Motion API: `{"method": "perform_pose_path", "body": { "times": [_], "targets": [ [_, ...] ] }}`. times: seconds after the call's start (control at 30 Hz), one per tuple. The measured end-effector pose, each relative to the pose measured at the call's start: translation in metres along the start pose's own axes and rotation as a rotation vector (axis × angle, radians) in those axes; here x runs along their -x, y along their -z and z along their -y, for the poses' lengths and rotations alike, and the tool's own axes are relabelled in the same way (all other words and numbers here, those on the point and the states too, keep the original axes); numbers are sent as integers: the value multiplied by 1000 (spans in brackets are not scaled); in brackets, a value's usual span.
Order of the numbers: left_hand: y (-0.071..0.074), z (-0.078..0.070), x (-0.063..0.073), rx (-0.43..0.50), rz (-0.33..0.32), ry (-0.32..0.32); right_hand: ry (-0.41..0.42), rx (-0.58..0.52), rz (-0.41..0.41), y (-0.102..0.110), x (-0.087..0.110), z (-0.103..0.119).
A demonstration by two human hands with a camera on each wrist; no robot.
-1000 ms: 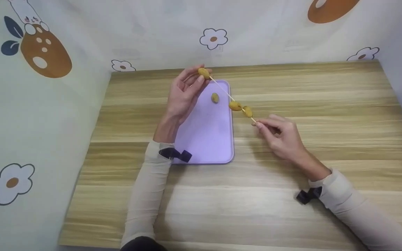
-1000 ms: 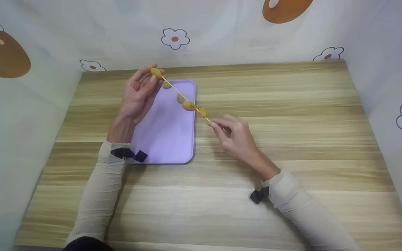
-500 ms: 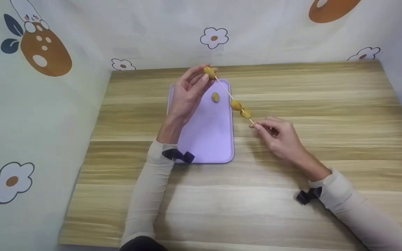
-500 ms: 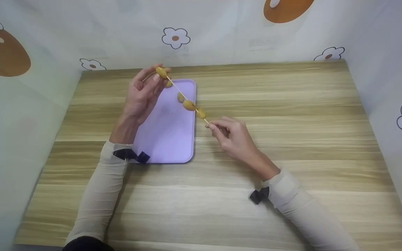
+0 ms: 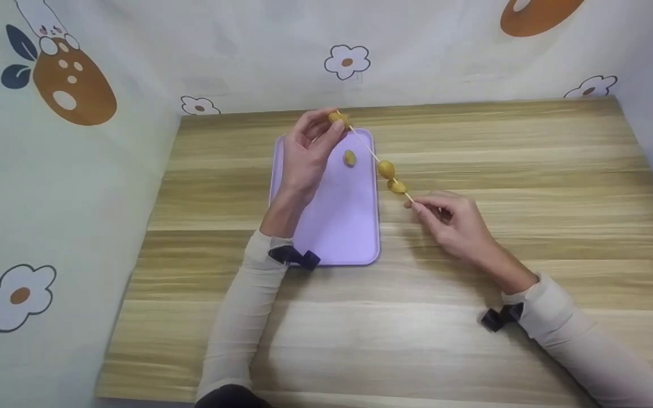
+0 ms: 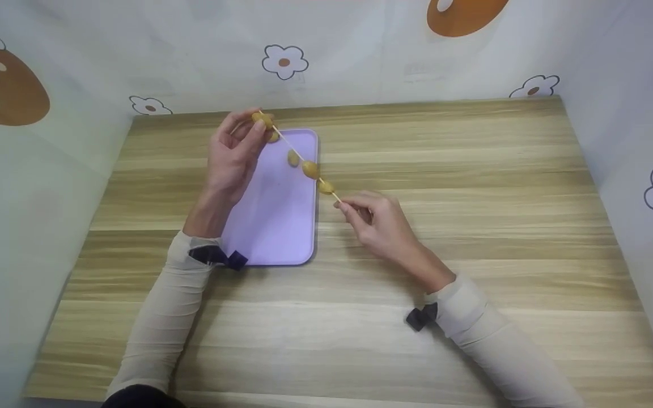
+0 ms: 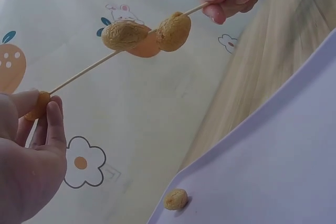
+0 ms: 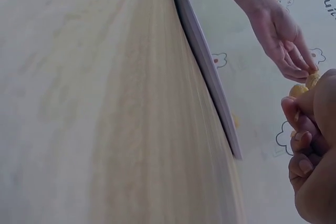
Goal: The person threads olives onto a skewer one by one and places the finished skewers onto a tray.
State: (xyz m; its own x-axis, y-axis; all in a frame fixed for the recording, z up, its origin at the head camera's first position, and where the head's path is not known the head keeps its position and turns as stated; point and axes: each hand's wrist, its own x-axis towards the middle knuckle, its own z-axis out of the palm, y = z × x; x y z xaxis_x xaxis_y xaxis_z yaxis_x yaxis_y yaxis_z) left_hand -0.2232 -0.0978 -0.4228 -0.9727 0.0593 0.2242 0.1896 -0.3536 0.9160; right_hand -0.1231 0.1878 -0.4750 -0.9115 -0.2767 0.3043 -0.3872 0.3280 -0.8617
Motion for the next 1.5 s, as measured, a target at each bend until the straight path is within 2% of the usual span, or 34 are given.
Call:
{"method": "perform_pose_path", "body": {
  "times": [0.27,0.37,0.67,0.93,1.27,1.5],
  "targets": [
    [-1,-3,1,133,96,19,57,-3,1,0,0,-1],
    [-1,-4,2,146,125,17,67,-9,1,0,0,-2],
    [-10,-2,5,43,85,-40,76,-8,-32,0,0,-1],
    [-21,3,11,46,67,-38,55,-16,-33,0,0,-2],
    [-31,4,19,-35,84,-57,59,-22,-44,0,0,-4],
    [-38,7,23,-43,85,-58,70,-18,-52,1,0,-6]
  ]
}}
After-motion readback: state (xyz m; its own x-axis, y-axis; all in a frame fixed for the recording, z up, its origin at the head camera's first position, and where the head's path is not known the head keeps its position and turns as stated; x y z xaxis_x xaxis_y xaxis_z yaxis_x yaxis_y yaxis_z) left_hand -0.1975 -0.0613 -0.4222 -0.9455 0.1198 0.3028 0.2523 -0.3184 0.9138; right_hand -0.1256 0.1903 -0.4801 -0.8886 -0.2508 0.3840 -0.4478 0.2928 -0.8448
